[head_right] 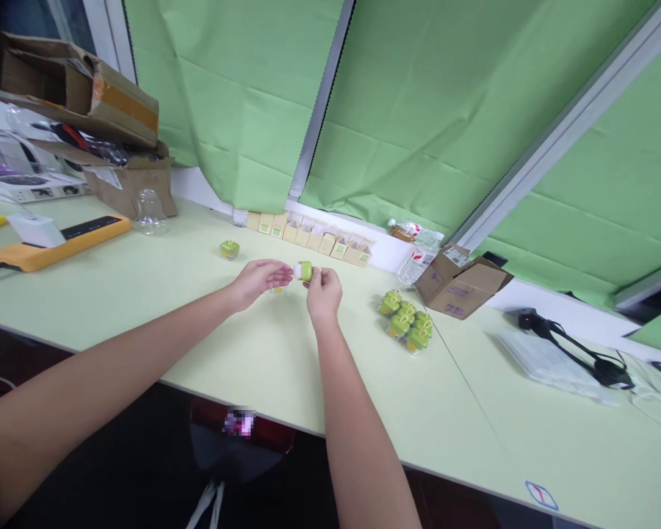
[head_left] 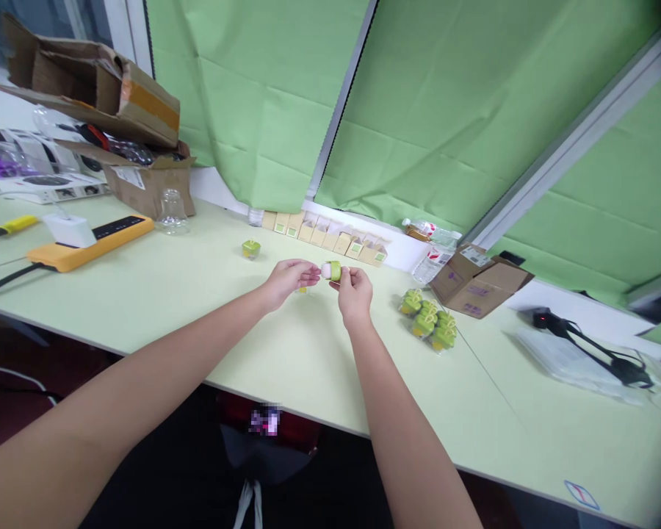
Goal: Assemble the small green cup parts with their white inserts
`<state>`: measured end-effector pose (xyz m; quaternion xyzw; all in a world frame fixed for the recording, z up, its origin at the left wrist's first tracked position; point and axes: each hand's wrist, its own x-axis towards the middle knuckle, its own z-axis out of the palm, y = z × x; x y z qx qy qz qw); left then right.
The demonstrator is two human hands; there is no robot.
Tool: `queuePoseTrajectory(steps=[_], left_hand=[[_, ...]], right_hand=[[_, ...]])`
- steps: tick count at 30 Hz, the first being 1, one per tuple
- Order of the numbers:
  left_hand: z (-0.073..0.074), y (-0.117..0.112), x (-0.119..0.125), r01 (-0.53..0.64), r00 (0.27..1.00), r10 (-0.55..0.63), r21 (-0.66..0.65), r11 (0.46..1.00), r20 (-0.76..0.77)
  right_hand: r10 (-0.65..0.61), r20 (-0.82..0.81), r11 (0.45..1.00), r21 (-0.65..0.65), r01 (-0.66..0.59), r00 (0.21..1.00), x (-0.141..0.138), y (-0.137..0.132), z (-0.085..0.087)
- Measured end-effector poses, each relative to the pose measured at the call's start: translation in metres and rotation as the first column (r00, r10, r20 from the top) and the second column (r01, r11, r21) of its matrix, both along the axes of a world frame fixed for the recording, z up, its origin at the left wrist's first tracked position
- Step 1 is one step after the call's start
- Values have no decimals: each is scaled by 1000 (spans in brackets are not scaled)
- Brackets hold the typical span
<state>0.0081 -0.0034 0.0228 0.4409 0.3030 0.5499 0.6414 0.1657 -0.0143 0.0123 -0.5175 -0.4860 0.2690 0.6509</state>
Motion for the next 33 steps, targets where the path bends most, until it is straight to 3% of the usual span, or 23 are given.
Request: queuePoseTrajectory(steps=[3, 6, 16, 22, 24, 26, 29, 31, 33], left_hand=[[-2, 1, 0, -3, 1000, 4, 23, 1000, -12], [-4, 1, 0, -6, 999, 9, 66, 998, -48], [-8, 2, -3, -4, 986, 47, 259, 966, -161], [-10, 5, -3, 10, 977, 51, 281, 960, -209], [-12, 8, -4, -17, 961, 109, 336, 942, -256], [-16, 12, -7, -72, 906, 250, 457, 887, -342], [-26, 20, -14, -74, 742, 460, 621, 780, -488], [-35, 24, -19, -16, 668, 450, 593, 805, -593], [-42, 27, -22, 70, 643, 375, 538, 840, -668]], right_hand=[[139, -259, 982, -89, -167, 956, 0, 0, 4], [213, -387, 954, -117, -277, 897, 2, -1, 6], [511, -398, 847, 84, -524, 762, 11, -4, 8], [502, -415, 851, 83, -518, 759, 10, -4, 8], [466, -423, 872, 68, -485, 777, 10, -3, 8], [406, -429, 901, 39, -432, 807, 10, -1, 7], [303, -420, 941, -9, -338, 856, 11, 0, 6], [237, -398, 960, -42, -276, 886, 11, 1, 6], [183, -356, 972, -73, -222, 916, 10, 1, 6]])
